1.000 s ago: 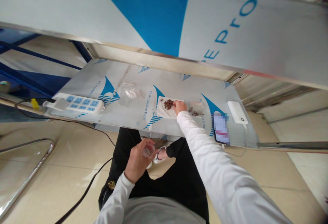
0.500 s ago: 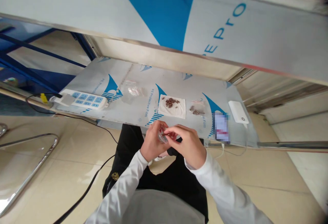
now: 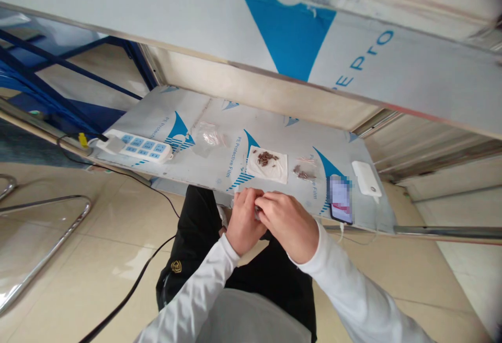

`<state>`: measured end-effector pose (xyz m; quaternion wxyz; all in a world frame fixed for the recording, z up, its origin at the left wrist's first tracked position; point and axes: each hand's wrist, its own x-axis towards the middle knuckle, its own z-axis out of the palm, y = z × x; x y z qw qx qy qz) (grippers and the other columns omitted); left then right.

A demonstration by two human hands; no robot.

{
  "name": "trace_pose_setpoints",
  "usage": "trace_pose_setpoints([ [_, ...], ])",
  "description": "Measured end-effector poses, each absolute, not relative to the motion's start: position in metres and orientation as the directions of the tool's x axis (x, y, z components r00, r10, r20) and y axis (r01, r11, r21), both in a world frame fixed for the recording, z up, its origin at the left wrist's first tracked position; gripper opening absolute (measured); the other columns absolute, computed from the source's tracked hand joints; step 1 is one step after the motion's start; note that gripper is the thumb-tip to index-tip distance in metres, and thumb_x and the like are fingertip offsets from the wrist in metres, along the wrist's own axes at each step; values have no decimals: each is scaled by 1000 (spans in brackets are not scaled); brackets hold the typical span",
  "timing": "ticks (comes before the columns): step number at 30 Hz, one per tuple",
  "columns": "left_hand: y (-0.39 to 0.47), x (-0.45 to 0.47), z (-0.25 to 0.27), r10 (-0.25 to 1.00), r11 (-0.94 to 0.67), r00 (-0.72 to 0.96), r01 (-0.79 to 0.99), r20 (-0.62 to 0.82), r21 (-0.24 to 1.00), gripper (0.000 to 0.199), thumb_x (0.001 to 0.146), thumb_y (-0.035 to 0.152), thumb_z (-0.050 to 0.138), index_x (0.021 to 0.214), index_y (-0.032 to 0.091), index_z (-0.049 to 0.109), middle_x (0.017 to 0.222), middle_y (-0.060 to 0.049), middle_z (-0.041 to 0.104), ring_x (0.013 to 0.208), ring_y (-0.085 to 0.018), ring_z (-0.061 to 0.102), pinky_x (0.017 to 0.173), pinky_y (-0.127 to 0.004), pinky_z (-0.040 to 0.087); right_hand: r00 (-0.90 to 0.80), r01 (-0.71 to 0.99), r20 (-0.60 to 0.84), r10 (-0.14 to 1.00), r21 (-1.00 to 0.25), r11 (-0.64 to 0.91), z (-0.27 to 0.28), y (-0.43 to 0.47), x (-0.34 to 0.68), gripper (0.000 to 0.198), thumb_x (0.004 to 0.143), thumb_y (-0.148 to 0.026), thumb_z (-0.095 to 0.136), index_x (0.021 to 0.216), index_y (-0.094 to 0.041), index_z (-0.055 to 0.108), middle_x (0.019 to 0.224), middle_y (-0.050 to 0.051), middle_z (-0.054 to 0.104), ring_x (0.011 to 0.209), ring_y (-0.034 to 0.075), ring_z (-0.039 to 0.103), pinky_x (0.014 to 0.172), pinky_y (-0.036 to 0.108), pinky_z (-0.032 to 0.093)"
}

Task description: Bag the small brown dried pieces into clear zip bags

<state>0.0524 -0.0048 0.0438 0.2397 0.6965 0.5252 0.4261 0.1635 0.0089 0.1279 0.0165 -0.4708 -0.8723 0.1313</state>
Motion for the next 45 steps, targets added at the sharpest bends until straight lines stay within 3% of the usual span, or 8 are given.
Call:
trace_pose_setpoints([
  [7, -10, 48, 41, 951, -270, -16, 441, 309, 856, 22, 67, 10, 57, 85, 21, 49, 81, -2, 59, 77, -19, 56, 71, -30, 43, -350, 742, 226, 909, -525, 416, 108, -10, 162, 6, 87, -18, 60, 85, -19, 66, 76, 3, 69, 71, 17, 64, 66, 27, 49],
  [11, -9, 44, 35, 961, -239, -22, 435, 276, 868, 22, 68, 14, 61, 86, 21, 50, 82, -2, 61, 77, -18, 58, 71, -30, 44, -330, 653, 254, 909, -634, 414, 91, -13, 165, 14, 90, -24, 54, 91, -20, 68, 79, 3, 70, 70, 15, 61, 67, 26, 49],
  [14, -6, 38, 33, 961, -193, -83, 481, 264, 855, 21, 72, 23, 65, 87, 21, 51, 81, -1, 62, 74, -18, 58, 71, -30, 45, -138, 660, 240, 961, -701, 270, 63, 19, 178, 17, 89, -29, 54, 96, -20, 67, 81, 3, 69, 64, 12, 60, 62, 22, 50],
  [18, -4, 30, 33, 952, -174, -127, 525, 279, 833, 21, 74, 28, 67, 87, 21, 51, 80, -1, 62, 73, -16, 58, 71, -28, 45, -19, 858, 135, 991, -507, 86, 3, 98, 206, 23, 79, -19, 57, 99, -13, 66, 95, 8, 68, 64, 13, 61, 67, 27, 53],
  [21, -8, 25, 32, 952, -166, -128, 545, 277, 822, 20, 75, 29, 66, 87, 21, 52, 82, -1, 63, 77, -17, 60, 72, -28, 46, -79, 895, 99, 992, -432, 114, -31, 145, 218, 29, 71, -9, 57, 97, -12, 68, 101, 10, 65, 79, 17, 62, 82, 32, 50],
  [25, -12, 17, 29, 957, -118, -152, 574, 247, 810, 20, 76, 31, 65, 88, 21, 53, 80, -1, 63, 77, -17, 60, 71, -29, 46, -195, 922, 26, 980, -335, 193, -51, 167, 218, 28, 74, -8, 54, 97, -14, 69, 105, 10, 64, 100, 19, 57, 93, 28, 43],
  [35, -8, 14, 24, 965, -82, -154, 596, 213, 799, 20, 75, 29, 65, 87, 21, 53, 79, -1, 64, 78, -18, 61, 73, -29, 46, -136, 985, -55, 989, -115, 129, -50, 167, 214, 27, 90, -19, 47, 104, -16, 70, 108, 13, 67, 106, 23, 52, 90, 30, 39],
  [45, -8, 19, 19, 971, -91, -126, 596, 205, 798, 19, 74, 29, 65, 87, 21, 53, 79, 0, 65, 76, -17, 62, 72, -29, 46, -74, 994, -79, 994, -89, 67, -47, 169, 213, 25, 90, -25, 48, 100, -19, 71, 109, 11, 66, 104, 22, 52, 83, 30, 41],
])
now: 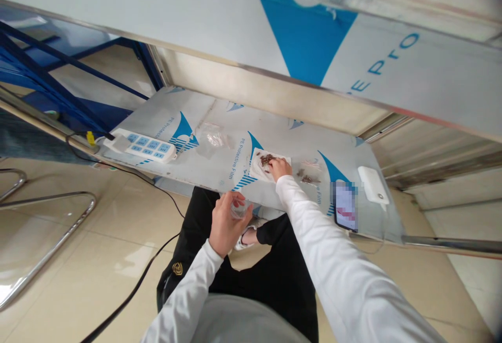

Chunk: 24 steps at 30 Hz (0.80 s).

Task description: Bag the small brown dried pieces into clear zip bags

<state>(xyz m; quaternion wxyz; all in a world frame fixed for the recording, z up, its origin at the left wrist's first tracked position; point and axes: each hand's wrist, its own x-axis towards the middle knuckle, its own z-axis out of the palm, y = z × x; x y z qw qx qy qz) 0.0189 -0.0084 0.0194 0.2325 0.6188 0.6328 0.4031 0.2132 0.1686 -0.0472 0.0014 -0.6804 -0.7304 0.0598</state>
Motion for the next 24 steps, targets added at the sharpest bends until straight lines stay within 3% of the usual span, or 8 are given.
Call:
trace_pose_setpoints([
  [7, -6, 22, 23, 967, -117, -123, 565, 223, 817, 20, 74, 30, 66, 86, 20, 53, 81, -1, 65, 77, -17, 63, 72, -29, 48, 21, 989, -86, 996, -144, -33, -43, 174, 207, 22, 84, -18, 52, 92, -16, 72, 106, 15, 64, 102, 24, 53, 83, 31, 41],
  [13, -6, 20, 25, 965, -128, -127, 536, 230, 835, 20, 74, 30, 66, 86, 20, 54, 82, -1, 64, 78, -17, 63, 72, -28, 49, 38, 956, -1, 999, -292, -36, -27, 169, 209, 17, 81, -17, 56, 84, -15, 73, 106, 14, 65, 101, 25, 56, 89, 35, 43],
  [16, -5, 20, 25, 965, -133, -128, 516, 230, 846, 20, 74, 30, 66, 86, 20, 54, 82, -1, 64, 77, -16, 63, 72, -28, 49, 14, 922, 78, 997, -387, 17, 2, 138, 204, 18, 83, -22, 57, 90, -14, 71, 107, 13, 64, 102, 23, 58, 90, 34, 46],
  [18, -4, 21, 26, 963, -149, -122, 499, 239, 854, 20, 74, 30, 66, 87, 20, 54, 81, -1, 63, 76, -16, 62, 73, -28, 49, -23, 872, 144, 989, -481, 90, 29, 100, 196, 20, 85, -29, 56, 92, -16, 69, 107, 11, 64, 99, 21, 60, 82, 32, 50],
  [19, -4, 23, 26, 963, -157, -117, 491, 244, 857, 20, 74, 30, 66, 87, 20, 54, 81, -1, 63, 76, -16, 62, 73, -28, 49, -67, 764, 214, 974, -617, 188, 43, 78, 191, 20, 84, -31, 58, 91, -16, 69, 108, 11, 63, 98, 21, 61, 76, 31, 52],
  [21, -4, 26, 27, 964, -181, -91, 469, 251, 865, 20, 74, 28, 65, 88, 20, 54, 82, -1, 63, 78, -17, 63, 74, -28, 49, -114, 603, 272, 956, -745, 284, 67, 36, 179, 14, 84, -29, 61, 89, -20, 69, 106, 8, 63, 98, 19, 60, 78, 30, 52],
  [24, -5, 31, 28, 968, -210, -34, 427, 248, 879, 18, 75, 25, 63, 90, 21, 53, 86, -2, 64, 82, -18, 63, 75, -29, 50, -130, 597, 272, 954, -747, 294, 85, -4, 164, 6, 80, -22, 65, 83, -21, 70, 100, 7, 63, 93, 19, 60, 83, 32, 52],
])
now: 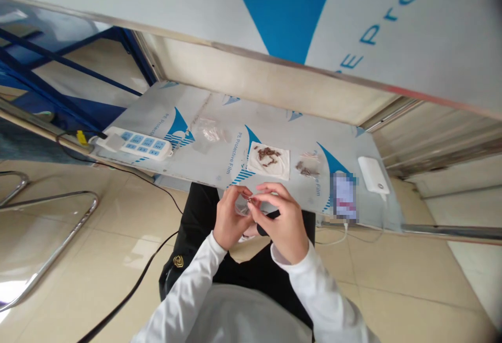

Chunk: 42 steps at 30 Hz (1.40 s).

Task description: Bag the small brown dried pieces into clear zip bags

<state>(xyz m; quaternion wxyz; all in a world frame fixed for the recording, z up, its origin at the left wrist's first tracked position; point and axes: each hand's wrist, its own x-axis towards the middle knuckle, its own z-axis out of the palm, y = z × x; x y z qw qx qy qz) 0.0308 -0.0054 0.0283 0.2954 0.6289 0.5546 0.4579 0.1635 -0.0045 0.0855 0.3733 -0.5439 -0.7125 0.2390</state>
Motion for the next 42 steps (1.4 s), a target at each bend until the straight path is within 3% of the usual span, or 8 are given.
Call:
trace_pose_setpoints([
  [7, -11, 36, 35, 961, -256, 23, 445, 275, 858, 20, 73, 21, 63, 90, 22, 52, 85, -2, 62, 80, -17, 61, 72, -28, 49, -324, 635, 124, 938, -707, 313, 86, -11, 169, 15, 84, -32, 64, 86, -20, 72, 106, 8, 61, 96, 21, 61, 86, 34, 51],
  [11, -9, 30, 45, 970, -243, 116, 368, 215, 897, 49, 63, 20, 72, 107, 21, 49, 93, -4, 61, 84, -18, 60, 76, -30, 49, -368, 520, 16, 930, -825, 220, 89, -7, 182, 15, 82, -31, 66, 76, -19, 71, 106, 7, 66, 85, 18, 67, 77, 29, 54],
  [14, -7, 18, 50, 980, -97, 185, 122, 74, 988, 68, 62, 28, 77, 122, 19, 45, 101, -8, 62, 88, -19, 60, 79, -31, 49, -287, 368, -70, 955, -929, 43, 89, 2, 192, 17, 84, -33, 62, 83, -18, 70, 95, 7, 72, 83, 19, 68, 75, 29, 55],
  [18, -6, 3, 48, 954, 255, 212, -195, -214, 947, 31, 79, 38, 65, 98, 15, 60, 86, -6, 65, 75, -15, 61, 67, -25, 48, -297, 199, -207, 932, -968, -151, 92, 16, 202, 24, 80, -40, 65, 85, -17, 68, 83, 5, 73, 70, 16, 67, 64, 28, 55],
  [23, -9, 3, 48, 940, 327, 188, -260, -284, 908, 22, 76, 33, 70, 79, 13, 63, 66, 0, 63, 60, -9, 56, 59, -20, 44, -239, 80, -214, 947, -976, -201, 88, 23, 205, 27, 74, -42, 70, 84, -16, 65, 84, 6, 74, 65, 15, 67, 58, 26, 53],
  [31, -12, 10, 64, 988, 128, 108, -174, -110, 976, 18, 77, 27, 70, 89, 14, 67, 90, -7, 70, 82, -16, 63, 78, -25, 49, -209, 108, -126, 970, -989, -105, 92, 6, 198, 33, 78, -35, 69, 107, -21, 60, 88, 5, 74, 84, 18, 70, 80, 31, 54],
  [35, -13, 15, 69, 1000, 27, -5, -168, -28, 985, 12, 78, 26, 69, 82, 15, 69, 83, -5, 71, 79, -15, 63, 77, -25, 50, -191, 123, -77, 979, -991, -54, 99, -5, 192, 42, 79, -32, 70, 118, -24, 57, 94, 4, 73, 90, 19, 68, 84, 31, 52],
  [42, -14, 25, 77, 1000, 31, 10, -226, -29, 974, 11, 78, 25, 69, 82, 15, 68, 82, -4, 71, 76, -13, 64, 74, -23, 51, -57, -33, -46, 997, -998, -48, 89, -7, 179, 14, 78, -31, 71, 87, -20, 70, 87, 3, 72, 84, 17, 67, 77, 27, 53],
])
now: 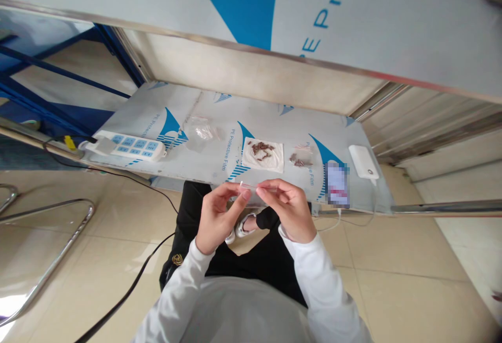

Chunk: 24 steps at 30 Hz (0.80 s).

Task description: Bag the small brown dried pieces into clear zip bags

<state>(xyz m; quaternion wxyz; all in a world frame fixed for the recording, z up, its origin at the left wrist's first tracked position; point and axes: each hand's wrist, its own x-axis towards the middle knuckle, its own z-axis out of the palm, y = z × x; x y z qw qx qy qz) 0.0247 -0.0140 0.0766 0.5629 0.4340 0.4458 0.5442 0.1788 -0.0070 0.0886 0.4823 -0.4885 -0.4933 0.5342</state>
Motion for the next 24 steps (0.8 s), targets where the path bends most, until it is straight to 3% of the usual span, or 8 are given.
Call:
trace_pose_setpoints([
  [8, -7, 31, 72, 995, -25, -102, -200, 4, 980, 12, 74, 25, 72, 78, 15, 69, 77, -4, 71, 74, -14, 65, 74, -23, 51, -18, -92, -85, 996, -992, -87, 84, -10, 181, 26, 73, -29, 76, 97, -21, 69, 98, 4, 72, 91, 18, 67, 83, 29, 52],
  [13, -8, 35, 69, 993, -39, -119, -179, 18, 983, 10, 75, 25, 71, 77, 15, 69, 75, -4, 71, 72, -14, 65, 72, -23, 51, -16, -86, -90, 996, -992, -91, 79, -12, 181, 14, 76, -30, 73, 84, -19, 71, 85, 3, 73, 83, 17, 67, 78, 27, 52],
  [20, -7, 29, 68, 999, 22, 31, -186, -16, 982, 12, 78, 24, 70, 84, 15, 68, 85, -5, 71, 81, -15, 65, 77, -24, 50, -14, -33, -67, 998, -997, -67, 79, -14, 182, 11, 78, -29, 71, 82, -19, 71, 82, 2, 72, 78, 16, 65, 74, 25, 51],
  [24, -7, 26, 68, 998, 29, 57, -151, -21, 988, 10, 77, 24, 70, 79, 15, 68, 80, -5, 70, 77, -14, 64, 75, -24, 49, -41, -33, -65, 997, -997, -67, 81, -13, 183, 13, 77, -30, 72, 84, -20, 70, 85, 3, 72, 83, 17, 66, 77, 26, 51],
])
